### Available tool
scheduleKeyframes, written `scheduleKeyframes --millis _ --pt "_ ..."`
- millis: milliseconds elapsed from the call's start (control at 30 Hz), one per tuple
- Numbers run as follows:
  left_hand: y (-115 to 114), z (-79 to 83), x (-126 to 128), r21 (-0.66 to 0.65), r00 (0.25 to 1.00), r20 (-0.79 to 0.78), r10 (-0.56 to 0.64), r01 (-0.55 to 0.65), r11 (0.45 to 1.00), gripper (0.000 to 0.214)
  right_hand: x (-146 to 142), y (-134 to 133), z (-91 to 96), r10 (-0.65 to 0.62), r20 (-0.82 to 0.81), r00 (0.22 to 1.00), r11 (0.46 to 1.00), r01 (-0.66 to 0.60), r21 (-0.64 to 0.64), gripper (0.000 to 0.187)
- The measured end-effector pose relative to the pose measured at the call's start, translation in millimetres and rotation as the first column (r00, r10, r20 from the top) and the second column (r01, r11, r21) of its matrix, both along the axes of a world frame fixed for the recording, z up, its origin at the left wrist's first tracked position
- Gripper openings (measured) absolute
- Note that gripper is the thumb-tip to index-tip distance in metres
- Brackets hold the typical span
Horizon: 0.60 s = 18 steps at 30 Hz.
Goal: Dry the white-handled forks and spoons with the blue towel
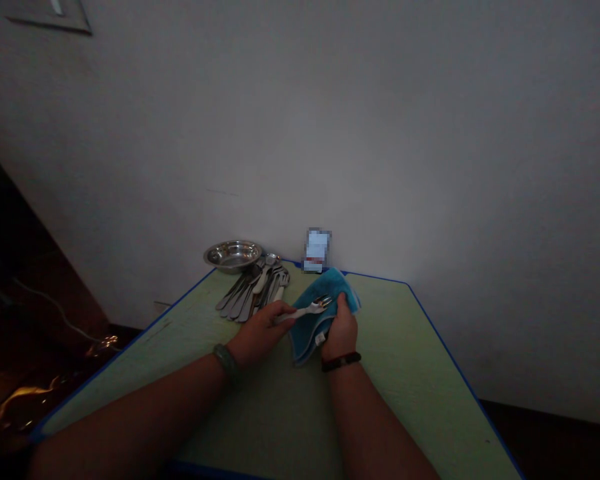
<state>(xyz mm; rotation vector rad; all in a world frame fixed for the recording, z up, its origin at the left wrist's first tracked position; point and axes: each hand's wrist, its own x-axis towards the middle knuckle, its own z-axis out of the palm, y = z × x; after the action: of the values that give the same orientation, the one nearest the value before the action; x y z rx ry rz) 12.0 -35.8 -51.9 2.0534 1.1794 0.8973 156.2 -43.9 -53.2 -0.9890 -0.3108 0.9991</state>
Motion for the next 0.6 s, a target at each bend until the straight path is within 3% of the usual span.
scheduleKeyframes --millis 233,600 --pt "0 -2.2 -1 0.006 0.999 -0.042 0.006 -0.005 1.0 0.027 2 -2 8.1 -0.096 -0.004 0.995 0.994 0.096 -0.06 0.041" --pt "-6 2.8 0 0.006 0.999 -0.015 -0.038 0.038 0.999 0.024 0 -2 12.1 -0.004 -0.168 0.986 1.0 0.004 0.002 0.033"
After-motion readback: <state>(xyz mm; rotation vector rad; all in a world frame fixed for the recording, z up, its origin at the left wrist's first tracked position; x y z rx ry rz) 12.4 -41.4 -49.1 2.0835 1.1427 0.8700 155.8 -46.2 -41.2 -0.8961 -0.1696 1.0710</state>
